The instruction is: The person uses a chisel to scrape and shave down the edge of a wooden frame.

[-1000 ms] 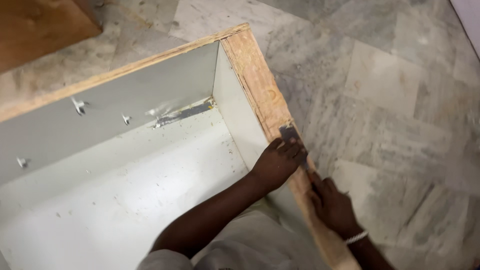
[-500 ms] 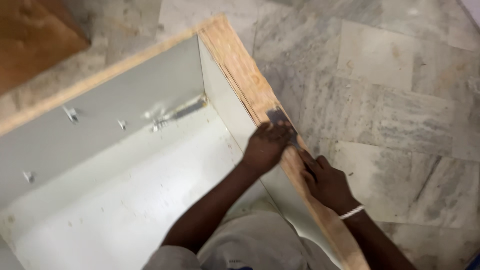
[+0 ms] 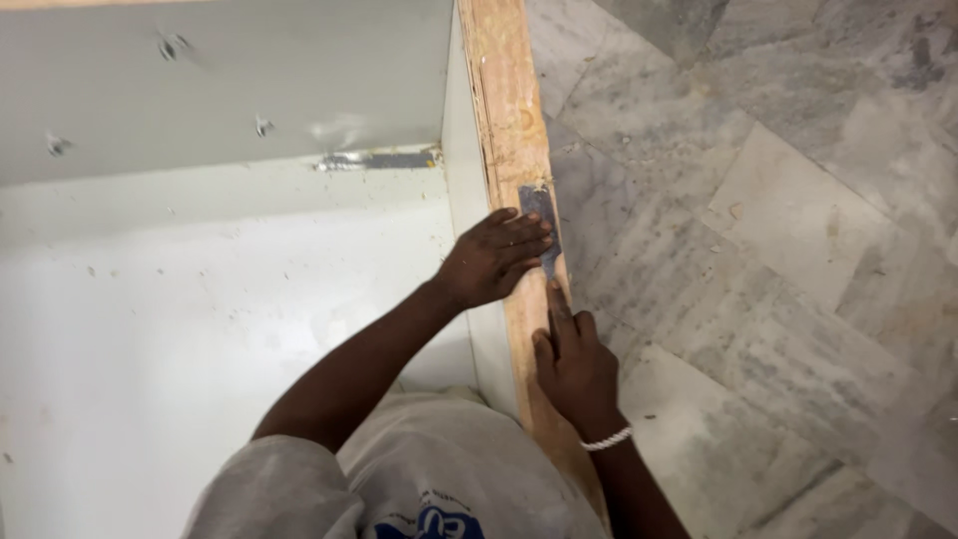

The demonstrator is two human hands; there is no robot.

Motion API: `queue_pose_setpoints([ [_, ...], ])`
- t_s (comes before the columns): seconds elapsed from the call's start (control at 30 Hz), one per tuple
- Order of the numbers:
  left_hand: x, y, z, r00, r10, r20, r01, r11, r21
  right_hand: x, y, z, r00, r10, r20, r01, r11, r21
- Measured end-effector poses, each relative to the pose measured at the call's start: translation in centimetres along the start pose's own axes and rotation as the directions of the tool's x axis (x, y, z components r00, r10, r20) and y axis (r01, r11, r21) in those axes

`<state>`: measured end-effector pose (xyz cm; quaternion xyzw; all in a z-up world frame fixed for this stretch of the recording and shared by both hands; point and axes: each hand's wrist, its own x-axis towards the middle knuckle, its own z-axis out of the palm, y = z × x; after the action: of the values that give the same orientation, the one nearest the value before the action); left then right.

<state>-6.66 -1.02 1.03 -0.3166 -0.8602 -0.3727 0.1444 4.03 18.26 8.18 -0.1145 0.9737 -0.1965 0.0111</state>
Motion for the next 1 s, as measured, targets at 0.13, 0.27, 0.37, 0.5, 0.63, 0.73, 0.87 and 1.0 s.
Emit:
queue_pose_setpoints([
  [0.13,-0.2,-0.2,-0.6,0.999,-0.046,0.003,0.047,0.999,-0.018,-1.5,-1.1,-0.4,0.995,0.018,-0.096,0.002,0.977,0.213],
  [0.27,0.3,0.4,-1.4,0.996,-0.075,0.046,0.079,0.993,-0.085,-1.3,-3.0,-1.2,0.973,0.052,-0.224,-0.01,0.982,0.187],
  [0.37,1.4,-0.1,-1.4,0.993,-0.112,-0.036,0.104,0.98,-0.172,0.3,-2.5,-2.8,0.97,0.115,-0.213,-0.092,0.989,0.118],
  [0.5,0.2,1.5,-0.4,0.994,-0.104,-0.033,0.099,0.986,-0.136,-1.1,-1.7,-4.5,0.99,-0.016,-0.143,0.013,1.0,-0.024],
  [0.63,-0.8,2.7,-0.2,0.998,-0.064,0.007,0.064,0.989,-0.134,-2.9,-2.2,-4.0,0.984,-0.03,-0.176,0.015,0.996,-0.086],
  [0.73,1.1,0.6,0.6,0.998,-0.053,-0.031,0.051,0.997,-0.064,-2.1,-1.3,-3.0,0.986,0.044,-0.159,-0.059,0.994,-0.093],
  [0.87,0.3,0.9,0.8,0.998,-0.011,0.066,0.012,1.0,-0.02,-2.5,-0.1,-2.8,0.983,0.002,-0.182,-0.007,1.0,-0.023],
  [1.0,1.0,1.6,0.8,0.988,-0.144,0.058,0.146,0.989,-0.018,-2.9,-1.1,-1.4,0.974,0.0,-0.225,-0.007,1.0,-0.029],
])
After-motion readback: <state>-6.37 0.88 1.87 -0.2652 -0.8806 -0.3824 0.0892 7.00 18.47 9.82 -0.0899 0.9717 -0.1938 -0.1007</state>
